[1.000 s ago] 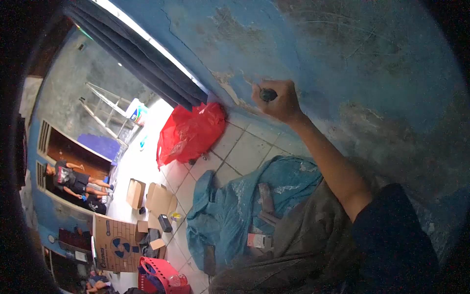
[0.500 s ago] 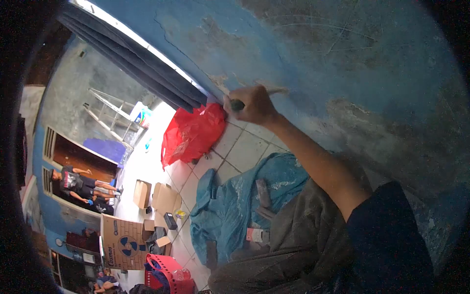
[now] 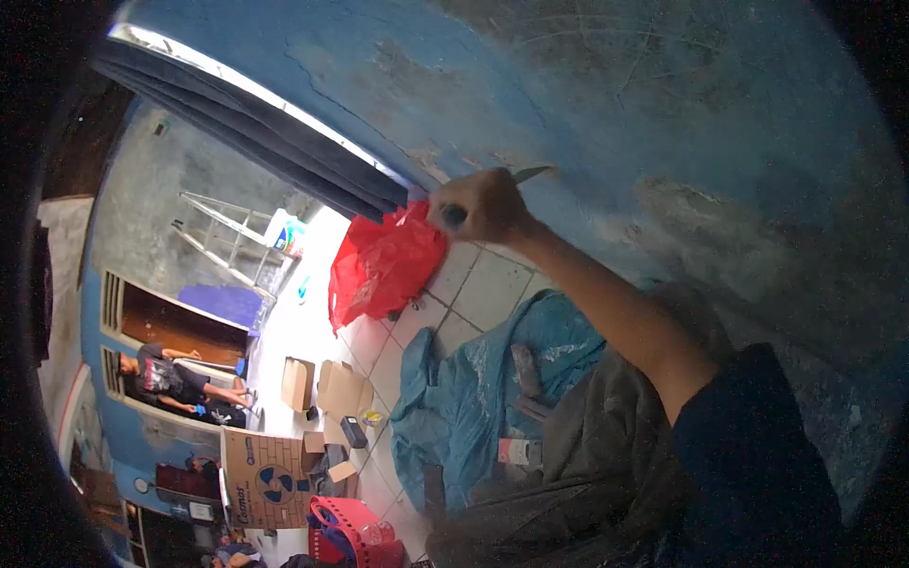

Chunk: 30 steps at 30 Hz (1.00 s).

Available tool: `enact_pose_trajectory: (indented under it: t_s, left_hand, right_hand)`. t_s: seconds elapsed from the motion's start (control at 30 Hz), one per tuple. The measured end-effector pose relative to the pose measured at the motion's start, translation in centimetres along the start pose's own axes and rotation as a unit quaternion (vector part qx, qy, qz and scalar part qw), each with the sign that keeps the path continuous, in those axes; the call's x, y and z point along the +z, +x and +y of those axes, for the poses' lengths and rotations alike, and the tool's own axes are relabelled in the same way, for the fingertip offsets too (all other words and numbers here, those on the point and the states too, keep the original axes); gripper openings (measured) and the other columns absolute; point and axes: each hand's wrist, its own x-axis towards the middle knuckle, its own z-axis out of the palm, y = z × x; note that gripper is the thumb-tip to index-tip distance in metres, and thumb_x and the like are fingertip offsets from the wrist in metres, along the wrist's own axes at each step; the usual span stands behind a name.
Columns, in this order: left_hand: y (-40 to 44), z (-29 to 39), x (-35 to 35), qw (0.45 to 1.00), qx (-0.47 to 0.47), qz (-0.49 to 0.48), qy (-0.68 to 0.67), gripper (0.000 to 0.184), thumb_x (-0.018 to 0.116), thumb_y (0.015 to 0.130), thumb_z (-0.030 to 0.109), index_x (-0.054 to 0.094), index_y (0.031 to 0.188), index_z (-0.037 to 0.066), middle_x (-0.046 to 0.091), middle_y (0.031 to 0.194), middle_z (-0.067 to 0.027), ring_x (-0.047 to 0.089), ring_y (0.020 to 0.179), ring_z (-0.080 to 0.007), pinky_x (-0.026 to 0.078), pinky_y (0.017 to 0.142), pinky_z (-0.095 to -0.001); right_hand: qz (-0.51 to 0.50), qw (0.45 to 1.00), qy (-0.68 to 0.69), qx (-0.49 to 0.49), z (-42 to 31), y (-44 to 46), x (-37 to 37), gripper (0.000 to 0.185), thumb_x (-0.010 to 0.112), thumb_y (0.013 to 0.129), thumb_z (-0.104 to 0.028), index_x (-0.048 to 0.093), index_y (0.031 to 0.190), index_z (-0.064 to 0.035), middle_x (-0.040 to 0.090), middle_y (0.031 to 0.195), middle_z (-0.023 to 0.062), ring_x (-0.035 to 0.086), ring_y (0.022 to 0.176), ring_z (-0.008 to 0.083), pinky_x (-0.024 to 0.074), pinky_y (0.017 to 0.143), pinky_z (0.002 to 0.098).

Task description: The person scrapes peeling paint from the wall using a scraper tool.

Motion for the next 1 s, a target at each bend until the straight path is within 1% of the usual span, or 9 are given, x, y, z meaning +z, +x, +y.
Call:
enact_pose_trajectory:
  t_s: [0.23,0.37,0.43,0.53,0.6,0.73,0.9,0.97,1.0]
  left_hand:
    - [-0.7,-0.6,-0.1,1.0,-0.008,-0.014,-0.001,0.057,0.059,0.076,0.024,0.03,0.124,0.015,0.061,0.09,-0.0138,0.059,0.075,-0.0273,0.044,0.067,-0.0394]
    - [-1.9,0.0,0.1,0.998,0.007,-0.056,0.023,0.061,0.06,0.076,0.026,0.027,0.127,0.015,0.061,0.091,-0.0142,0.059,0.076,-0.0279,0.044,0.068,-0.0403]
    - [-3.7,1.7,0.8,0.992,0.073,-0.102,0.006,0.063,0.06,0.077,0.027,0.026,0.128,0.016,0.061,0.092,-0.0144,0.059,0.076,-0.0283,0.044,0.068,-0.0408]
    - [-5.4,10.8,5.4,0.911,0.222,-0.165,-0.307,0.037,0.059,0.073,0.001,0.048,0.108,0.004,0.059,0.075,-0.008,0.058,0.067,-0.0157,0.044,0.062,-0.0252]
    - [-5.0,15.3,7.0,0.915,0.282,-0.236,-0.168,0.051,0.057,0.073,0.0,0.036,0.12,0.004,0.058,0.078,-0.007,0.056,0.071,-0.0116,0.044,0.066,-0.0247]
    - [-2.1,18.8,12.9,0.856,0.412,-0.273,-0.149,0.045,0.057,0.075,0.002,0.041,0.117,0.005,0.059,0.075,-0.0085,0.059,0.066,-0.0157,0.046,0.06,-0.0267]
    - [-1.7,15.1,18.9,0.874,0.355,-0.286,-0.166,0.046,0.057,0.075,0.005,0.041,0.118,0.008,0.059,0.074,-0.0086,0.059,0.065,-0.0157,0.047,0.057,-0.0281]
    - [-1.9,14.0,19.0,0.889,0.317,-0.304,-0.129,0.046,0.057,0.075,0.006,0.041,0.118,0.008,0.059,0.074,-0.0085,0.059,0.065,-0.0157,0.047,0.057,-0.0282]
    - [-1.9,13.9,18.7,0.888,0.311,-0.31,-0.142,0.046,0.057,0.075,0.007,0.041,0.118,0.009,0.059,0.074,-0.0085,0.059,0.064,-0.0159,0.047,0.057,-0.0279]
  right_hand:
    - [-0.144,0.989,0.005,0.012,-3.0,-1.0,0.3,0.01,0.061,0.063,-0.018,0.059,0.06,-0.0087,0.056,0.056,0.0078,0.057,0.051,0.0246,0.0457,0.05,0.0294]
    - [0.028,0.993,-0.004,0.115,3.3,-1.6,-0.3,0.009,0.062,0.064,-0.013,0.058,0.06,-0.0056,0.055,0.054,0.0103,0.058,0.049,0.0211,0.044,0.046,0.0268]
    - [-0.053,0.977,-0.084,0.188,3.2,-1.8,-2.2,0.01,0.063,0.064,-0.014,0.059,0.061,-0.0055,0.056,0.055,0.0104,0.058,0.049,0.0214,0.0437,0.046,0.0263]
    - [0.026,0.999,0.029,0.025,-1.4,0.7,-1.9,0.02,0.059,0.066,-0.007,0.048,0.051,-0.0026,0.043,0.045,0.0078,0.042,0.035,0.0171,0.0324,0.038,0.0277]
    - [0.031,0.999,0.03,-0.002,-1.0,0.8,-1.2,0.022,0.059,0.066,-0.007,0.046,0.049,-0.0032,0.042,0.044,0.0081,0.041,0.035,0.018,0.0321,0.037,0.0281]
    - [-0.053,0.998,-0.028,0.036,0.5,-1.4,-0.4,0.019,0.061,0.064,-0.015,0.049,0.052,-0.0067,0.049,0.05,0.0094,0.051,0.044,0.0258,0.0388,0.043,0.0314]
    - [-0.048,0.992,0.078,-0.082,-4.4,0.1,0.4,0.023,0.058,0.063,-0.004,0.044,0.046,-0.0075,0.044,0.044,0.0078,0.046,0.039,0.023,0.0353,0.04,0.0284]
    - [-0.066,0.981,0.176,-0.056,-0.7,-0.7,0.6,0.024,0.058,0.062,-0.002,0.042,0.045,-0.0074,0.042,0.043,0.0062,0.044,0.037,0.0215,0.0338,0.039,0.0281]
    - [-0.06,0.996,0.063,-0.009,1.3,-1.7,0.6,0.024,0.058,0.062,-0.001,0.042,0.045,-0.0073,0.042,0.043,0.0058,0.043,0.037,0.0205,0.0331,0.039,0.0278]
